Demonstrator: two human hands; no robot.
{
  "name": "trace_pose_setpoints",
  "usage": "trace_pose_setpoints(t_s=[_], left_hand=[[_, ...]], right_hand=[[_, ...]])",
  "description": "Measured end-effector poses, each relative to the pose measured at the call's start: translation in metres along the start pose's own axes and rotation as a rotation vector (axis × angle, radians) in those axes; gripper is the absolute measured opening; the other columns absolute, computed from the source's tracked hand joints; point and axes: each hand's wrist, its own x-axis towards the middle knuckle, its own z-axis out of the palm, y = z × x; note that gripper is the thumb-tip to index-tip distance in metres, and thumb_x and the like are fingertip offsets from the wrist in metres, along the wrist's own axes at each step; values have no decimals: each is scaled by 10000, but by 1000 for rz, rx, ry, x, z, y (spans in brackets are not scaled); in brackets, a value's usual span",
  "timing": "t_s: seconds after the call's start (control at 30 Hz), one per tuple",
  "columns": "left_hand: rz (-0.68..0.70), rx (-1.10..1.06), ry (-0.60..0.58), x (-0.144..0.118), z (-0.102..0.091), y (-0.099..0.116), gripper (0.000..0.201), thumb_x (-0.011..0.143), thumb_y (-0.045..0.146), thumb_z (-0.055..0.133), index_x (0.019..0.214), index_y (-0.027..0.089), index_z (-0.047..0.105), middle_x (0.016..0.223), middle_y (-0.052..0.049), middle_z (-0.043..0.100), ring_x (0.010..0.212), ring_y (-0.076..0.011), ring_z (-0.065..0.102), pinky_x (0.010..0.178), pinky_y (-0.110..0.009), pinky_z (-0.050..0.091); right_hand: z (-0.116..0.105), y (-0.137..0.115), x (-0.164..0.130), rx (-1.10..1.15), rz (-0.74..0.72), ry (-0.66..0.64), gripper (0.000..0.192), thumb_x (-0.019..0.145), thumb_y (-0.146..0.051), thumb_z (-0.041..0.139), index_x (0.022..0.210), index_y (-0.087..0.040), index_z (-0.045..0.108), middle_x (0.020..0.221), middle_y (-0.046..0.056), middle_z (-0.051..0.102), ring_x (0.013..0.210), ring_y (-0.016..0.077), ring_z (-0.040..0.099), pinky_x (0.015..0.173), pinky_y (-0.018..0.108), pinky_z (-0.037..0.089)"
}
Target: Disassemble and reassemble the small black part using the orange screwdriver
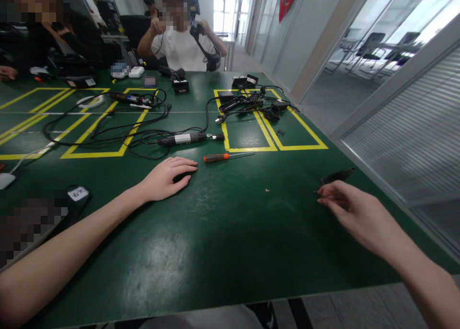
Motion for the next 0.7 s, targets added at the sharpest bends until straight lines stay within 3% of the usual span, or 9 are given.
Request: trace_pose_setpoints(t_s=[0.1, 0.2, 0.3, 0.4, 0.53, 0.7], left_hand=[[3, -1, -3, 0, -1, 0, 340, 993, 283, 479, 1211, 194, 724, 1354, -96, 712, 1258, -269, 660, 1068, -503, 516], [7, -3, 1, 0, -1, 0, 338, 993, 280, 478, 1209, 202, 725, 1350, -92, 714, 1256, -269, 660, 1068, -501, 518], [7, -8, 4, 0, -1, 0, 334, 993, 284, 482, 1208, 209, 727, 1349, -88, 714, 1256, -265, 659, 1077, -496, 515], [4, -6, 0, 0, 0, 0, 336, 994, 283, 480, 1210, 208, 726, 1352, -88, 712, 1261, -266, 657, 1076, -492, 515], [13, -6, 11, 0, 1, -1, 332, 993, 287, 484, 1204, 205, 727, 1343, -91, 717, 1257, -262, 659, 1086, -485, 511], [22, -4, 15, 0, 1, -1, 337, 993, 280, 479, 1203, 185, 725, 1339, -99, 719, 1251, -263, 663, 1075, -487, 519]], right_hand=[[5, -9, 2, -27, -99, -33, 277, 730, -519, 587, 797, -260, 657, 862, 118, 795, 748, 312, 765, 738, 483, 642], [11, -14, 4, -24, -149, 43, 352, 759, -599, 593, 797, -255, 659, 817, 113, 781, 711, 308, 752, 693, 473, 636], [14, -16, 5, -9, -119, 106, 510, 740, -751, 595, 791, -247, 647, 768, 114, 772, 672, 312, 753, 616, 449, 609], [15, -17, 7, 17, -82, 84, 575, 731, -811, 597, 781, -240, 646, 725, 107, 774, 627, 293, 743, 580, 415, 592], [17, -18, 12, 86, -72, 30, 543, 685, -765, 693, 739, -225, 678, 756, 111, 783, 657, 280, 744, 649, 424, 634], [18, -9, 17, 295, 26, -22, 418, 632, -597, 801, 786, -213, 739, 947, 139, 829, 898, 337, 803, 858, 480, 669]])
